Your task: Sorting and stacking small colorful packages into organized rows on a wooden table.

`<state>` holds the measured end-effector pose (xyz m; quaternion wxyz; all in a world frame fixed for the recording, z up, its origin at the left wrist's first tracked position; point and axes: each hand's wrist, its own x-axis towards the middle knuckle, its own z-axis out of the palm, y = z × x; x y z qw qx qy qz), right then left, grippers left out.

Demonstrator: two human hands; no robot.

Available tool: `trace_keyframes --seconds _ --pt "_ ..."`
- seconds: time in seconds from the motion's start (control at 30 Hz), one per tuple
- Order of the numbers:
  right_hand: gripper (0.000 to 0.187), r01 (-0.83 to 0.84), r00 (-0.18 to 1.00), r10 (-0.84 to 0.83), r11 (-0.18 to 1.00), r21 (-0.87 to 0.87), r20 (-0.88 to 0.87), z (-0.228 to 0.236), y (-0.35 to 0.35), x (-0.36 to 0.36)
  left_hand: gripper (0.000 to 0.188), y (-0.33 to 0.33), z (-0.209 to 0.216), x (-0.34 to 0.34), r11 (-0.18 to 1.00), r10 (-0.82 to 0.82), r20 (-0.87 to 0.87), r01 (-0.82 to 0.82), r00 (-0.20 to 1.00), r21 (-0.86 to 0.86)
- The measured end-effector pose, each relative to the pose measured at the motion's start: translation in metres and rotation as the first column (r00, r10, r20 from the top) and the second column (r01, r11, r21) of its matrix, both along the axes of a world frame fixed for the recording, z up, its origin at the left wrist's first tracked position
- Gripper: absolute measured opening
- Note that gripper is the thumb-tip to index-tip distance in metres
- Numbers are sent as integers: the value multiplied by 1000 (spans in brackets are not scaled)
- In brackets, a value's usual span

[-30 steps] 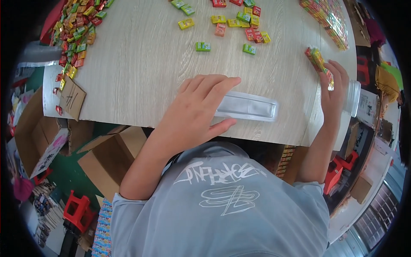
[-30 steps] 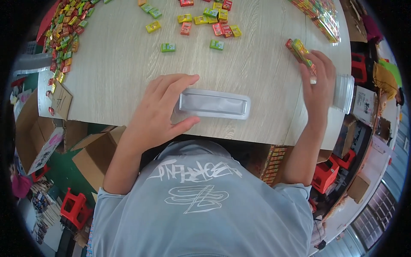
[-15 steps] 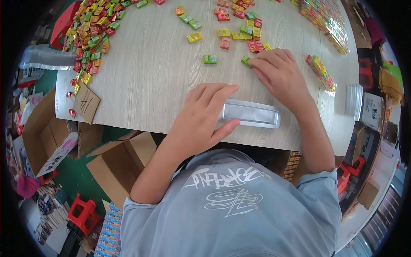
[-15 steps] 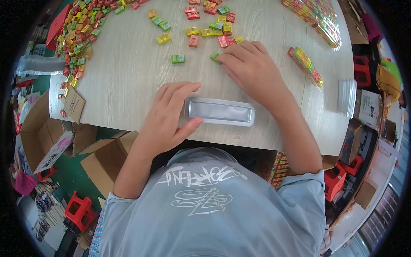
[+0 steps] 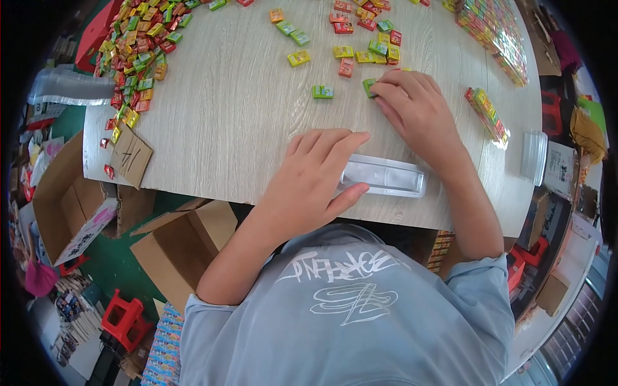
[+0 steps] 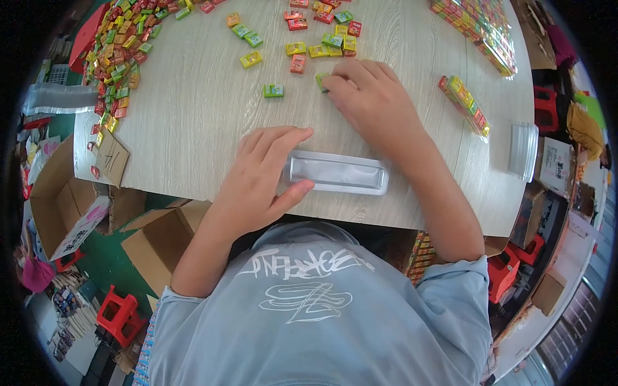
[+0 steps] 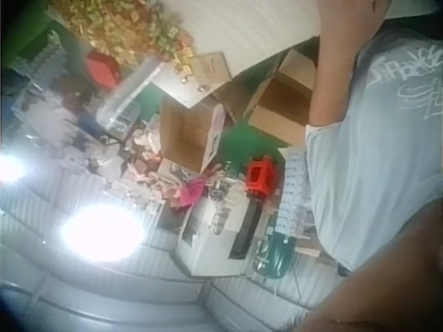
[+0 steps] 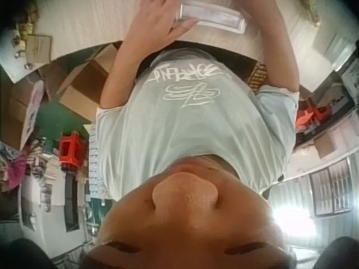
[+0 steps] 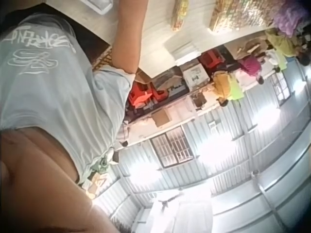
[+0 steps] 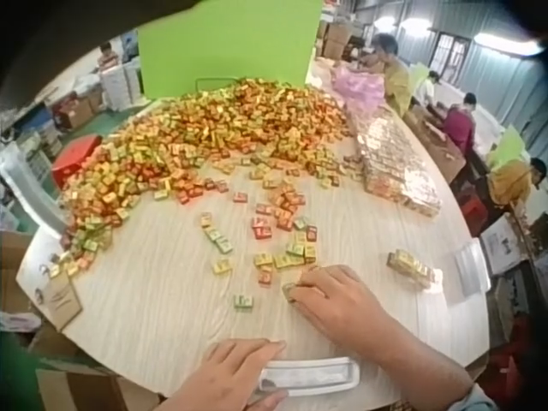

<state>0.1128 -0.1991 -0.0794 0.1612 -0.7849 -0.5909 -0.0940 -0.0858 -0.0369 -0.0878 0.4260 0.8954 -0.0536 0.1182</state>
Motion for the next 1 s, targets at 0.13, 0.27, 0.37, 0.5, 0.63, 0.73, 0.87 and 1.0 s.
trace_keyframes --seconds 0.13,0.27,0.37,0.5,0.63,0.73,0.87,1.0 --pt "20 -8 999 7 1000 -8 -52 2 0 -7 63 1 -1 0 1000 7 9 -7 1000 -1" --pt "20 21 998 -20 1000 23 -59 0 5 -3 59 10 3 2 999 36 40 -34 999 -35" --pt "20 -3 995 5 1000 31 -95 -1 15 3 56 28 7 14 959 111 123 -139 986 246" --pt "23 -16 998 20 998 67 -52 -7 30 4 50 33 4 28 902 226 49 -228 973 366" --pt "29 -5 999 6 1000 11 -39 -7 37 2 40 32 -3 31 877 237 60 -240 970 416" --pt "34 -36 999 35 999 -7 -32 -4 35 1 34 35 -4 30 883 245 69 -252 967 395" --pt "35 -67 990 63 997 -32 -123 0 20 -6 29 37 -4 29 911 246 48 -247 968 330" --pt "34 -97 972 82 993 -61 -221 8 14 -19 29 40 -7 31 938 213 73 -225 974 264"
